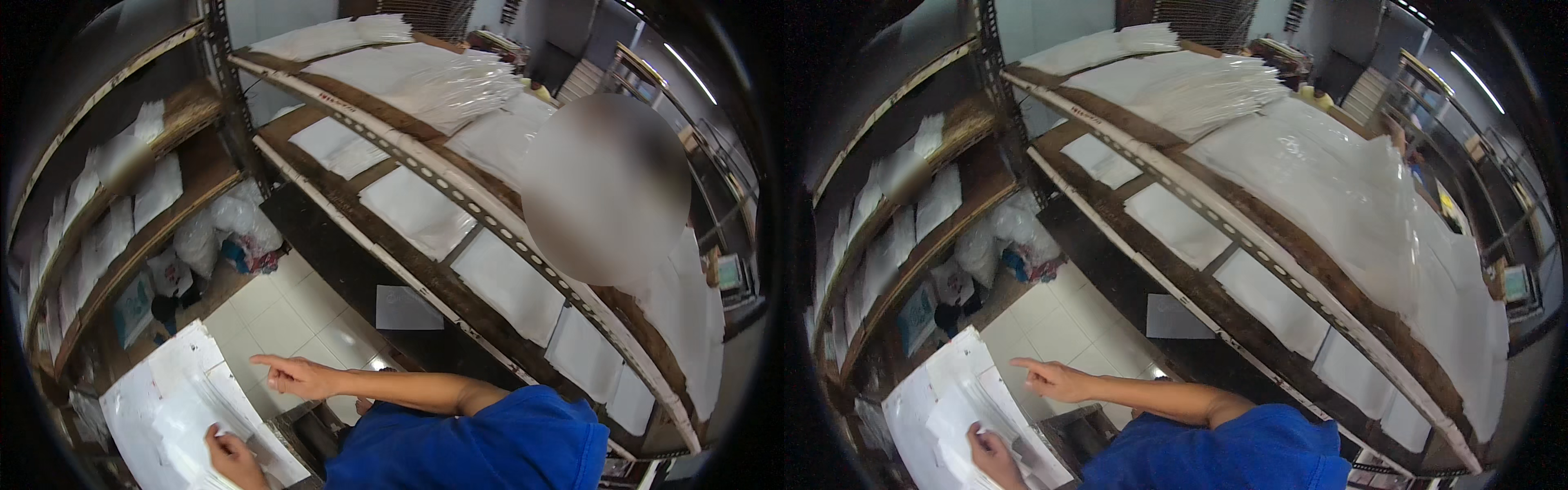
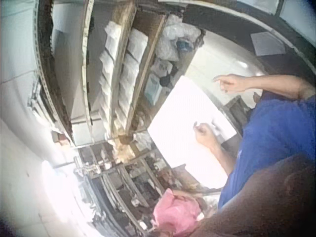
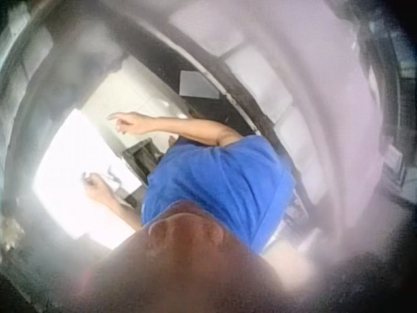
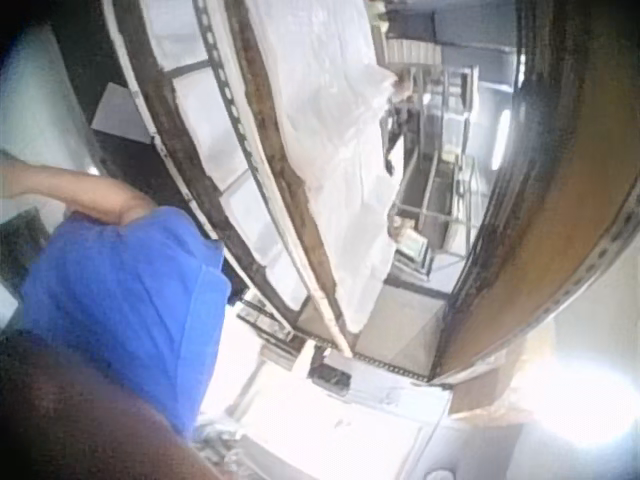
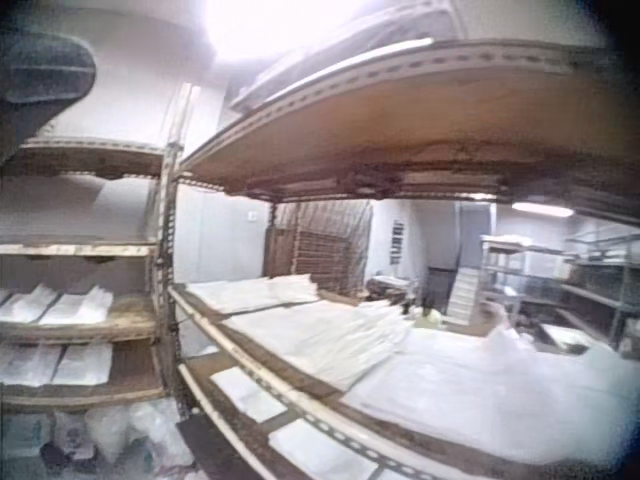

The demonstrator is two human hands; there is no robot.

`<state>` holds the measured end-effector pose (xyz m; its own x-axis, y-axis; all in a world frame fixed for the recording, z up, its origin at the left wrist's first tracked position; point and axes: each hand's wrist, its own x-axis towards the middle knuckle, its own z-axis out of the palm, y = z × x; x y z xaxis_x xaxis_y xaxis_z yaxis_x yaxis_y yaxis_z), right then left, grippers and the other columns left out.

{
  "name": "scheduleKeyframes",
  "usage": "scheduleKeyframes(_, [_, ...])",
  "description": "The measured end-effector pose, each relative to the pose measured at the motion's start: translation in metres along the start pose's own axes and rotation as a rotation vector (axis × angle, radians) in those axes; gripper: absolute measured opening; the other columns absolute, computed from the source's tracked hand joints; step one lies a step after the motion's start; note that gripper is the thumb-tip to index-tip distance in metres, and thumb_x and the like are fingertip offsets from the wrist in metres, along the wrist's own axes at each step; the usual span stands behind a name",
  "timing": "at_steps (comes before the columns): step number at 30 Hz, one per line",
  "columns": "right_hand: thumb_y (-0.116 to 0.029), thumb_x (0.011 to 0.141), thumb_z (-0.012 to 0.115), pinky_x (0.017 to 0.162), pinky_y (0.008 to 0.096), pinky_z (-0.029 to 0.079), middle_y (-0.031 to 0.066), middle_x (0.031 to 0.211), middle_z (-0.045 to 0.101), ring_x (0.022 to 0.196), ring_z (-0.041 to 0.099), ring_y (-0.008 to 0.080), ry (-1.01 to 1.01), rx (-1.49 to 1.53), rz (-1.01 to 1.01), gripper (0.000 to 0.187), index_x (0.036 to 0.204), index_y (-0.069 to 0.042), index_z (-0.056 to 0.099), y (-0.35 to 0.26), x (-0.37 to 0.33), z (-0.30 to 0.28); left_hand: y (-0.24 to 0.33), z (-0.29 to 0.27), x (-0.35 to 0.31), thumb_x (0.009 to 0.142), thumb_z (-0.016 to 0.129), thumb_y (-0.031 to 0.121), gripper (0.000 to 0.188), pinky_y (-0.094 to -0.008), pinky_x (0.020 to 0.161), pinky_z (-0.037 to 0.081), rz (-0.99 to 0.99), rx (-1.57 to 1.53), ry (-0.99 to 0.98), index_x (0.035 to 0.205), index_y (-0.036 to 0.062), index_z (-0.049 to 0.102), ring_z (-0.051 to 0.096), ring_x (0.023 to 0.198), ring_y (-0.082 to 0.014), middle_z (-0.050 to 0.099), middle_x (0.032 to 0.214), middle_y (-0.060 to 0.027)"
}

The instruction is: The person repeatedly picks up white padded envelopes from a table, briefly inspects them, and places them onto a nearby metal shelf. Another person in a pink shirt is visible working at a separate table in the background.

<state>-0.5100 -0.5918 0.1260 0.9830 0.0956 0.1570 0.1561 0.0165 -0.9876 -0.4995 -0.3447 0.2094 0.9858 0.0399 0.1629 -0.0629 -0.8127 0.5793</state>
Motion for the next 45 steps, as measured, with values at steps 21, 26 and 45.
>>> scheduleKeyframes(21, [-0.005, 0.078, 0.049, 0.069, 0.0366, 0.049, 0.0161, 0.082, 0.063, 0.075, 0.063, 0.0278, 0.005, -0.754, -0.087, 0.02, 0.096, -0.002, 0.058, -0.14, 0.017, -0.099, 0.093, 0.08, -0.05, 0.076, 0.063, 0.004, 0.02, -0.029, 0.05, 0.044, 0.785, -0.664, -0.358, 0.095, -0.0017, 0.062, 0.056, 0.053, -0.0204, 0.057, 0.063, -0.01])
scheduleKeyframes(26, [-0.004, 0.079, 0.048, 0.072, 0.0256, 0.045, 0.0038, 0.087, 0.058, 0.08, 0.054, 0.0121, 0.003, -0.788, -0.084, 0.02, 0.096, -0.003, 0.059, -0.272, 0.025, -0.147, 0.089, 0.086, -0.052, 0.081, 0.06, 0.012, 0.018, -0.0307, 0.056, 0.044, 0.576, -0.776, -0.463, 0.093, -0.0017, 0.063, 0.057, 0.059, -0.0207, 0.058, 0.066, -0.0104])
scheduleKeyframes(45, [-0.012, 0.091, 0.051, 0.068, 0.016, 0.039, -0.0066, 0.086, 0.053, 0.076, 0.045, -0.0005, 0.132, -0.888, 0.215, 0.009, 0.094, -0.011, 0.059, -0.373, 0.015, -0.216, 0.198, 0.118, -0.005, 0.089, 0.031, 0.062, 0.075, -0.0474, 0.11, 0.022, -0.461, -2.41, -1.674, 0.144, 0.0112, 0.027, 0.028, 0.136, -0.029, 0.029, 0.149, -0.0105])
